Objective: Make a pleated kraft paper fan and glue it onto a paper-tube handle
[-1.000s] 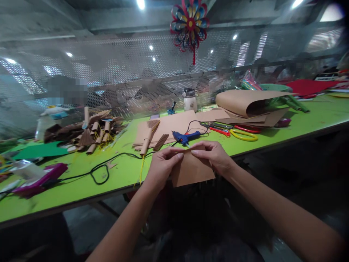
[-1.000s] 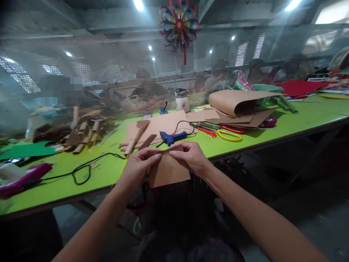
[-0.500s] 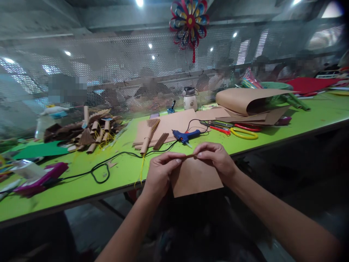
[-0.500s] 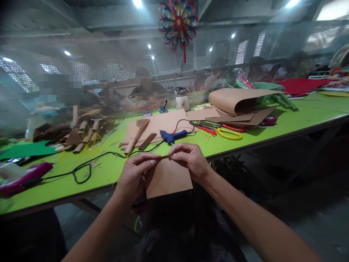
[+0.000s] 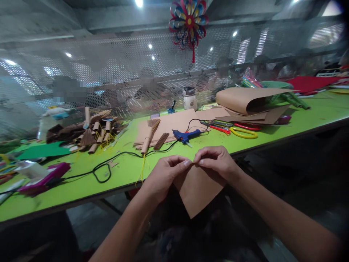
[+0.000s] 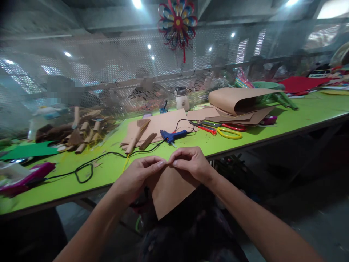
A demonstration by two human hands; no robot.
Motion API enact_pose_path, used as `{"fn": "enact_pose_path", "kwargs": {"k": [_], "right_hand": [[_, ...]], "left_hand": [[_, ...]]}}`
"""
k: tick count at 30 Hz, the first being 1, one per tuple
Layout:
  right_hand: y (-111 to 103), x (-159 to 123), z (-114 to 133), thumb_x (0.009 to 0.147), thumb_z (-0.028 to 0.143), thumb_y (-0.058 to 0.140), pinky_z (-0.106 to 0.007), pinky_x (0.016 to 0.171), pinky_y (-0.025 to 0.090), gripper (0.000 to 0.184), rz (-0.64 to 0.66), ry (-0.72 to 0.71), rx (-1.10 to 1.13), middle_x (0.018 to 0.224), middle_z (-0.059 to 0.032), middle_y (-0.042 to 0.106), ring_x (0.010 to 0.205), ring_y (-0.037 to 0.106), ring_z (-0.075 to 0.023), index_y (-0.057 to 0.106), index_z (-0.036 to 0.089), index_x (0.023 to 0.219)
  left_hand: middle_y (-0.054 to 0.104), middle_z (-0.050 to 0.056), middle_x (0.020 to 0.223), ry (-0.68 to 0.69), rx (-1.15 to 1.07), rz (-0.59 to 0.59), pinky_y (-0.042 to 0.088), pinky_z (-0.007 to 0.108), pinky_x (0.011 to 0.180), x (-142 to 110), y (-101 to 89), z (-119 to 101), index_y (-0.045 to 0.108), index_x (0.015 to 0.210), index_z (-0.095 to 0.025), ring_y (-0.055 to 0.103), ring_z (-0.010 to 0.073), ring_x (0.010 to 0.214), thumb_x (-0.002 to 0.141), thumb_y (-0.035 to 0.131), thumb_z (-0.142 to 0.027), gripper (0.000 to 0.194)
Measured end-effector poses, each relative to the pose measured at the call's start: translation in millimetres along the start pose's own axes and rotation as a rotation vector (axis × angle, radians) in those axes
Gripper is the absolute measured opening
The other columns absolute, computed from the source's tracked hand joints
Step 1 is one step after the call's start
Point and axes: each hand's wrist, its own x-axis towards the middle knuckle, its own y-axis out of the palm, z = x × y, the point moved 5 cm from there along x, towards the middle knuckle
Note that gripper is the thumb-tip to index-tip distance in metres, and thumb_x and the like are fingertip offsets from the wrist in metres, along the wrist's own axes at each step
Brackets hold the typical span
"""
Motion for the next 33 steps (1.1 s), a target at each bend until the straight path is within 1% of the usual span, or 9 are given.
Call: {"fn": "enact_pose_path", "kwargs": {"k": [3, 6, 9, 14, 23, 26, 30, 31, 33], "right_hand": [[-1, -2, 2, 0.072, 0.013, 0.066, -0.025, 0.068, 0.044, 0.008, 0.011, -0.008, -0.029, 0.071, -0.0013, 0.067, 0.069, 0.058, -0.013, 0.072, 0.017, 0.076], [-1, -3, 4, 0.072, 0.017, 0.068, -0.025, 0.068, 0.045, 0.005, 0.011, -0.013, -0.035, 0.071, -0.0015, 0.066, 0.069, 0.058, -0.013, 0.072, 0.017, 0.075], [-2, -3, 4, 0.07, 0.021, 0.072, -0.027, 0.069, 0.046, 0.007, -0.021, 0.003, -0.033, 0.072, -0.0019, 0.067, 0.069, 0.059, -0.0137, 0.072, 0.017, 0.076], [-8, -7, -2, 0.069, 0.024, 0.074, -0.026, 0.068, 0.045, 0.012, -0.051, 0.101, -0.038, 0.075, -0.0017, 0.068, 0.069, 0.059, -0.0137, 0.073, 0.019, 0.079], [-23, -16, -1, 0.067, 0.024, 0.077, -0.022, 0.052, 0.038, 0.012, -0.125, 0.18, 0.01, 0.063, 0.0002, 0.062, 0.056, 0.051, -0.0103, 0.072, 0.018, 0.076], [-23, -18, 2, 0.069, 0.025, 0.075, -0.022, 0.055, 0.04, 0.014, -0.144, 0.169, 0.041, 0.068, -0.0003, 0.062, 0.059, 0.053, -0.0107, 0.072, 0.018, 0.08], [-8, -19, 6, 0.073, 0.032, 0.071, -0.026, 0.072, 0.044, 0.036, -0.015, 0.165, 0.112, 0.09, -0.0043, 0.065, 0.082, 0.058, -0.0162, 0.065, 0.02, 0.107], [-3, -20, 6, 0.074, 0.033, 0.071, -0.027, 0.074, 0.044, 0.037, 0.017, 0.189, 0.101, 0.091, -0.0044, 0.065, 0.083, 0.058, -0.0164, 0.064, 0.02, 0.108], [5, -21, 5, 0.073, 0.035, 0.072, -0.026, 0.072, 0.043, 0.03, 0.03, 0.248, 0.058, 0.085, -0.003, 0.065, 0.078, 0.058, -0.0149, 0.066, 0.018, 0.097]], "left_hand": [[0.061, 0.002, 0.071, -0.028, 0.06, 0.03, 0.036, 0.02, 0.058, -2, 2.5, 3, 0.064, 0.075, -0.013, 0.051, 0.0113, 0.066, 0.072, 0.071, -0.039, 0.027], [0.056, -0.001, 0.067, 0.01, 0.066, 0.034, 0.034, 0.019, 0.057, -2, 6.3, 3, 0.061, 0.073, -0.014, 0.047, 0.0098, 0.063, 0.072, 0.07, -0.039, 0.026], [0.053, -0.003, 0.064, 0.069, 0.089, -0.006, 0.033, 0.019, 0.055, -4, 9.2, -1, 0.059, 0.07, -0.015, 0.043, 0.0088, 0.061, 0.072, 0.07, -0.04, 0.027], [0.047, -0.004, 0.055, 0.134, 0.256, -0.092, 0.03, 0.019, 0.049, -11, 9.5, -8, 0.058, 0.066, -0.015, 0.039, 0.0084, 0.053, 0.075, 0.065, -0.043, 0.03], [0.053, -0.002, 0.063, 0.257, 0.487, -0.126, 0.035, 0.02, 0.054, -19, 10.6, -12, 0.057, 0.07, -0.016, 0.045, 0.0109, 0.059, 0.082, 0.057, -0.039, 0.026], [0.051, -0.002, 0.062, 0.305, 0.557, -0.153, 0.035, 0.019, 0.054, -23, 10.8, -14, 0.056, 0.069, -0.016, 0.045, 0.0107, 0.059, 0.084, 0.055, -0.037, 0.025], [0.053, -0.002, 0.062, 0.429, 0.674, -0.213, 0.035, 0.02, 0.055, -27, 12.5, -18, 0.055, 0.069, -0.017, 0.047, 0.0108, 0.059, 0.086, 0.053, -0.032, 0.023], [0.054, -0.002, 0.063, 0.458, 0.708, -0.224, 0.035, 0.02, 0.056, -28, 13.7, -18, 0.056, 0.07, -0.017, 0.047, 0.0109, 0.059, 0.087, 0.052, -0.031, 0.022], [0.055, -0.002, 0.064, 0.501, 0.76, -0.238, 0.035, 0.02, 0.056, -31, 16.3, -18, 0.056, 0.071, -0.018, 0.048, 0.011, 0.059, 0.087, 0.052, -0.029, 0.02]]}}
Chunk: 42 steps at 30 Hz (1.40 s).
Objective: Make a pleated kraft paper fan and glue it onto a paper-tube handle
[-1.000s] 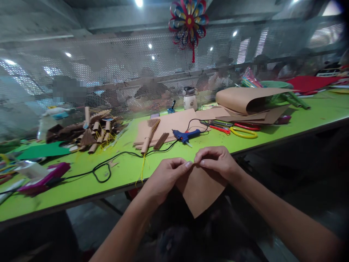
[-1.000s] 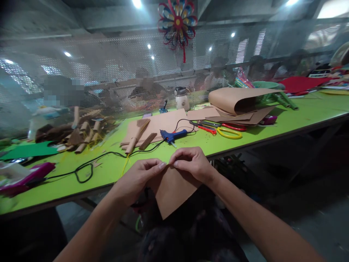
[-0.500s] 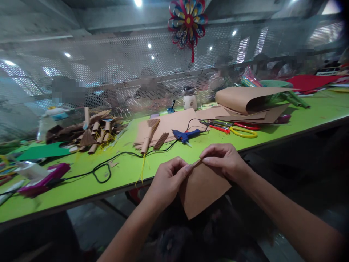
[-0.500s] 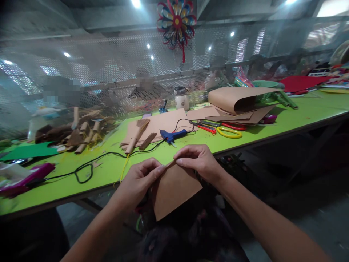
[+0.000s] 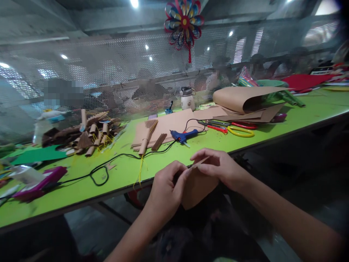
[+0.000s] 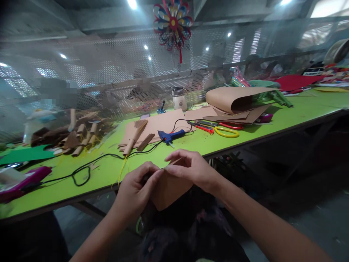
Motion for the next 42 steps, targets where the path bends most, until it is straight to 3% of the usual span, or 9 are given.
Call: {"fn": "enact_pose_path", "kwargs": {"k": [4, 10, 18, 25, 33, 42], "right_hand": [[5, 1, -1, 0.071, 0.034, 0.074, -0.022, 0.063, 0.039, 0.022, -0.064, 0.028, -0.062, 0.069, 0.0008, 0.061, 0.065, 0.053, -0.0112, 0.064, 0.016, 0.076], [4, 2, -4, 0.071, 0.034, 0.074, -0.021, 0.059, 0.036, 0.022, -0.064, 0.071, -0.072, 0.066, 0.0018, 0.06, 0.062, 0.051, -0.0102, 0.064, 0.015, 0.075], [3, 3, -11, 0.069, 0.034, 0.075, -0.023, 0.06, 0.038, 0.023, -0.047, 0.1, -0.058, 0.067, 0.0009, 0.062, 0.063, 0.053, -0.0114, 0.064, 0.014, 0.075], [1, 4, -11, 0.072, 0.031, 0.071, -0.022, 0.058, 0.037, 0.018, -0.02, 0.066, -0.175, 0.066, 0.0007, 0.061, 0.062, 0.052, -0.0115, 0.066, 0.014, 0.076], [-6, 5, -16, 0.066, 0.035, 0.076, -0.023, 0.059, 0.039, 0.025, -0.043, 0.142, -0.15, 0.069, -0.0006, 0.063, 0.064, 0.054, -0.012, 0.066, 0.014, 0.075], [-7, 4, -16, 0.068, 0.027, 0.072, -0.02, 0.051, 0.029, 0.016, -0.016, 0.179, -0.17, 0.057, 0.0035, 0.054, 0.054, 0.043, -0.0072, 0.066, 0.012, 0.071]], "left_hand": [[0.055, -0.001, 0.065, 0.026, 0.039, -0.003, 0.035, 0.021, 0.058, -4, 1.4, -2, 0.056, 0.071, -0.018, 0.049, 0.0114, 0.06, 0.086, 0.052, -0.027, 0.018], [0.057, -0.001, 0.066, -0.03, 0.002, 0.025, 0.036, 0.022, 0.059, -6, 1.3, 4, 0.058, 0.07, -0.018, 0.05, 0.0119, 0.061, 0.085, 0.054, -0.028, 0.018], [0.063, 0.002, 0.072, -0.277, -0.327, 0.135, 0.039, 0.022, 0.059, -1, 8.9, 14, 0.067, 0.077, -0.016, 0.053, 0.0148, 0.068, 0.079, 0.061, -0.037, 0.022], [0.057, 0.0, 0.061, -0.415, -0.562, 0.157, 0.032, 0.02, 0.052, -2, 22.1, 29, 0.064, 0.065, -0.014, 0.046, 0.0114, 0.058, 0.068, 0.071, -0.043, 0.029], [0.047, -0.001, 0.06, -0.298, -0.294, 0.043, 0.034, 0.023, 0.056, -2, 19.1, 31, 0.066, 0.06, -0.015, 0.045, 0.0125, 0.06, 0.071, 0.068, -0.037, 0.024], [0.051, -0.001, 0.062, -0.171, -0.115, 0.054, 0.036, 0.025, 0.062, -5, 18.2, 28, 0.061, 0.062, -0.017, 0.049, 0.0141, 0.064, 0.078, 0.059, -0.026, 0.019]]}}
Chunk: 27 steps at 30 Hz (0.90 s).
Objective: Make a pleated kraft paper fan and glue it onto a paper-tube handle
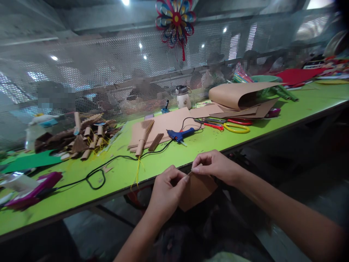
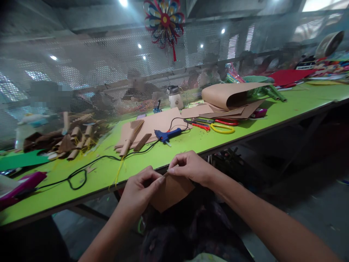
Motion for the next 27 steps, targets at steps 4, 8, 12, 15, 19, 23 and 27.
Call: {"fn": "enact_pose_path", "kwargs": {"k": [4, 8, 12, 15, 19, 23, 27], "right_hand": [[0, 1, -2, 0.067, 0.031, 0.074, -0.021, 0.052, 0.03, 0.02, 0.0, 0.003, 0.016, 0.056, 0.0034, 0.055, 0.054, 0.043, -0.0078, 0.067, 0.013, 0.068], [-1, 4, -8, 0.062, 0.039, 0.077, -0.022, 0.055, 0.033, 0.028, 0.019, 0.028, 0.05, 0.057, 0.0029, 0.056, 0.054, 0.045, -0.0083, 0.067, 0.012, 0.067], [-6, 6, -10, 0.06, 0.04, 0.079, -0.023, 0.057, 0.036, 0.031, -0.007, 0.041, 0.046, 0.057, 0.0022, 0.058, 0.056, 0.047, -0.0087, 0.067, 0.012, 0.065], [-8, 6, -13, 0.059, 0.038, 0.08, -0.023, 0.057, 0.036, 0.029, -0.021, 0.033, 0.057, 0.057, 0.0021, 0.058, 0.056, 0.048, -0.0088, 0.068, 0.012, 0.065], [-11, 3, -18, 0.062, 0.034, 0.078, -0.023, 0.057, 0.036, 0.024, -0.045, 0.035, 0.092, 0.058, 0.0019, 0.059, 0.056, 0.049, -0.009, 0.068, 0.013, 0.066], [-15, -6, -14, 0.069, 0.035, 0.075, -0.024, 0.061, 0.04, 0.023, -0.09, 0.014, 0.213, 0.064, 0.0002, 0.061, 0.06, 0.052, -0.0096, 0.067, 0.013, 0.071], [-7, -14, -3, 0.075, 0.04, 0.07, -0.023, 0.064, 0.04, 0.029, -0.075, 0.0, 0.172, 0.075, -0.0025, 0.063, 0.069, 0.054, -0.0107, 0.068, 0.013, 0.084]], "left_hand": [[0.052, 0.0, 0.063, -0.009, 0.023, 0.004, 0.037, 0.025, 0.062, -1, -0.1, 0, 0.061, 0.062, -0.017, 0.051, 0.0147, 0.064, 0.078, 0.058, -0.027, 0.019], [0.054, 0.001, 0.063, -0.021, 0.021, 0.016, 0.037, 0.026, 0.063, -3, 0.3, 4, 0.06, 0.062, -0.016, 0.05, 0.015, 0.064, 0.078, 0.058, -0.029, 0.02], [0.054, 0.001, 0.064, -0.043, -0.002, 0.03, 0.037, 0.026, 0.064, -4, 1.5, 11, 0.059, 0.062, -0.016, 0.05, 0.0147, 0.065, 0.078, 0.058, -0.029, 0.021], [0.053, 0.001, 0.065, -0.05, -0.01, 0.034, 0.037, 0.026, 0.064, -4, 2.6, 14, 0.059, 0.062, -0.015, 0.05, 0.0147, 0.066, 0.078, 0.058, -0.029, 0.021], [0.051, 0.001, 0.065, -0.068, -0.03, 0.036, 0.035, 0.026, 0.064, -7, 2.5, 14, 0.06, 0.063, -0.015, 0.048, 0.0143, 0.066, 0.078, 0.058, -0.03, 0.021], [0.048, 0.0, 0.063, -0.06, -0.059, 0.033, 0.033, 0.025, 0.061, -12, -0.3, 6, 0.062, 0.062, -0.015, 0.045, 0.0135, 0.064, 0.078, 0.059, -0.031, 0.023], [0.047, 0.0, 0.064, -0.039, -0.081, 0.027, 0.033, 0.025, 0.062, -14, -0.9, -3, 0.063, 0.062, -0.015, 0.045, 0.0137, 0.065, 0.078, 0.06, -0.03, 0.023]]}}
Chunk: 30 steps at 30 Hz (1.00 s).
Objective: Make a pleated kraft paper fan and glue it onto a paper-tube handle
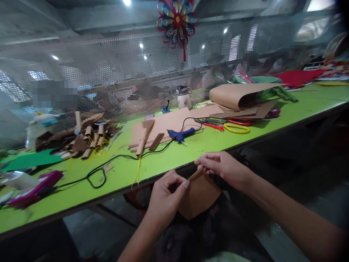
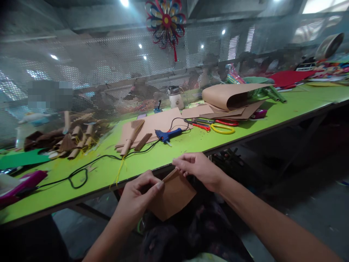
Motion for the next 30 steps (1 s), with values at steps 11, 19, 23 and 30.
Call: {"fn": "enact_pose_path", "kwargs": {"k": [11, 19, 23, 30], "right_hand": [[13, -6, 8, 0.069, 0.036, 0.074, -0.022, 0.054, 0.031, 0.028, -0.019, -0.045, -0.185, 0.06, 0.0021, 0.053, 0.058, 0.043, -0.0084, 0.062, 0.012, 0.063], [16, -8, 15, 0.074, 0.03, 0.069, -0.022, 0.056, 0.037, 0.021, 0.03, -0.144, -0.367, 0.065, -0.0009, 0.059, 0.062, 0.048, -0.0104, 0.064, 0.012, 0.065], [17, -6, 15, 0.075, 0.031, 0.068, -0.022, 0.056, 0.038, 0.022, 0.074, -0.136, -0.416, 0.064, -0.001, 0.059, 0.061, 0.049, -0.0108, 0.064, 0.012, 0.064], [16, -7, 24, 0.073, 0.03, 0.068, -0.023, 0.055, 0.037, 0.02, 0.086, -0.092, -0.479, 0.061, -0.0003, 0.058, 0.06, 0.049, -0.0113, 0.063, 0.013, 0.063]], "left_hand": [[0.045, -0.001, 0.065, -0.097, -0.275, 0.141, 0.031, 0.025, 0.063, -1, 2.8, 12, 0.064, 0.061, -0.015, 0.043, 0.0122, 0.066, 0.077, 0.065, -0.035, 0.026], [0.053, 0.001, 0.071, -0.246, -0.51, 0.228, 0.036, 0.026, 0.07, -14, 11.1, 29, 0.069, 0.065, -0.015, 0.047, 0.014, 0.072, 0.073, 0.071, -0.032, 0.019], [0.055, 0.001, 0.067, -0.29, -0.509, 0.209, 0.035, 0.026, 0.068, -20, 13.4, 32, 0.069, 0.062, -0.014, 0.047, 0.0139, 0.071, 0.071, 0.072, -0.032, 0.021], [0.049, -0.001, 0.06, -0.319, -0.369, 0.187, 0.031, 0.026, 0.062, -23, 5.2, 30, 0.069, 0.058, -0.014, 0.043, 0.0118, 0.063, 0.069, 0.073, -0.033, 0.023]]}}
